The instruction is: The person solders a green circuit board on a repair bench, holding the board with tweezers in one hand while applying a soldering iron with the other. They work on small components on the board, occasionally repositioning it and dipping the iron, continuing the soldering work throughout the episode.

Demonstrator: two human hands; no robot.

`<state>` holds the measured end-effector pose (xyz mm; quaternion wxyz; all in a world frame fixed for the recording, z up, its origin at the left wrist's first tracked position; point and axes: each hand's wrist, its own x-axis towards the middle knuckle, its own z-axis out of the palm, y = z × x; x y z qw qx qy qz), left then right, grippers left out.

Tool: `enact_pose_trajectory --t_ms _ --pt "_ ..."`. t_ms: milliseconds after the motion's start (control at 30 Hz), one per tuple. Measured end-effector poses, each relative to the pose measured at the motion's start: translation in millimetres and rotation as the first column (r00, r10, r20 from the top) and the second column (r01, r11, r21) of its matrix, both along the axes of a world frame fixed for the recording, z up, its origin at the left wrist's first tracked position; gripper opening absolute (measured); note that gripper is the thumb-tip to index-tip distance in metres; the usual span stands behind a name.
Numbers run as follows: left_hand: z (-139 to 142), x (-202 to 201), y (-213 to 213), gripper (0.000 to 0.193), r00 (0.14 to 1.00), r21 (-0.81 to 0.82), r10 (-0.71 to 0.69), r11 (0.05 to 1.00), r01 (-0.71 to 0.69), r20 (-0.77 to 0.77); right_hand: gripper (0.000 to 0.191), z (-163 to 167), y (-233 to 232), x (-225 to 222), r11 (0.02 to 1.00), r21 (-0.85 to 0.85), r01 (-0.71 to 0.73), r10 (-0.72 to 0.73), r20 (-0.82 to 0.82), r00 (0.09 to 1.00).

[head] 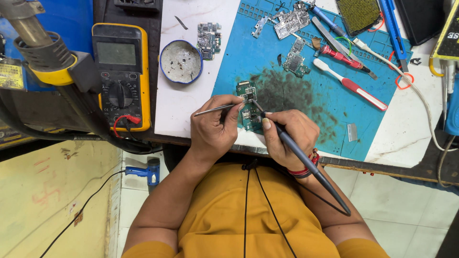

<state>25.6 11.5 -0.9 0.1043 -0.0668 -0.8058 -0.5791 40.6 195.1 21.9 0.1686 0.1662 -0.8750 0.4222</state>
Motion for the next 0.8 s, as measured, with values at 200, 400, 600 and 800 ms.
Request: enact_pose_trajectory --t_ms 200,400,600,800 --pt "0.6 1.2 -0.5 0.009 1.0 -0.005 -0.004 1.0 0.004 0.001 0.009 -0.7 -0.7 1.7 1.0 0.002 0.007 -0.007 -0.002 1.0" --pt "-0.3 2.6 -0.5 0.008 1.0 -0.008 0.003 1.0 -0.003 -0.006 0.009 -1.8 0.4 4.5 1.0 0.0 0.011 -0.011 0.006 1.0" --pt "-0.4 5.7 -0.6 0.008 0.997 0.059 0.027 0.998 -0.031 0.07 0.017 -4.2 5.1 7.7 0.999 0.045 0.007 -0.005 -0.046 0.999" --pt "-14.1 0.2 33.1 0.008 0.995 0.225 0.041 0.972 -0.06 0.089 0.055 0.7 26.1 -4.0 0.948 0.316 -0.042 0.053 -0.027 0.998"
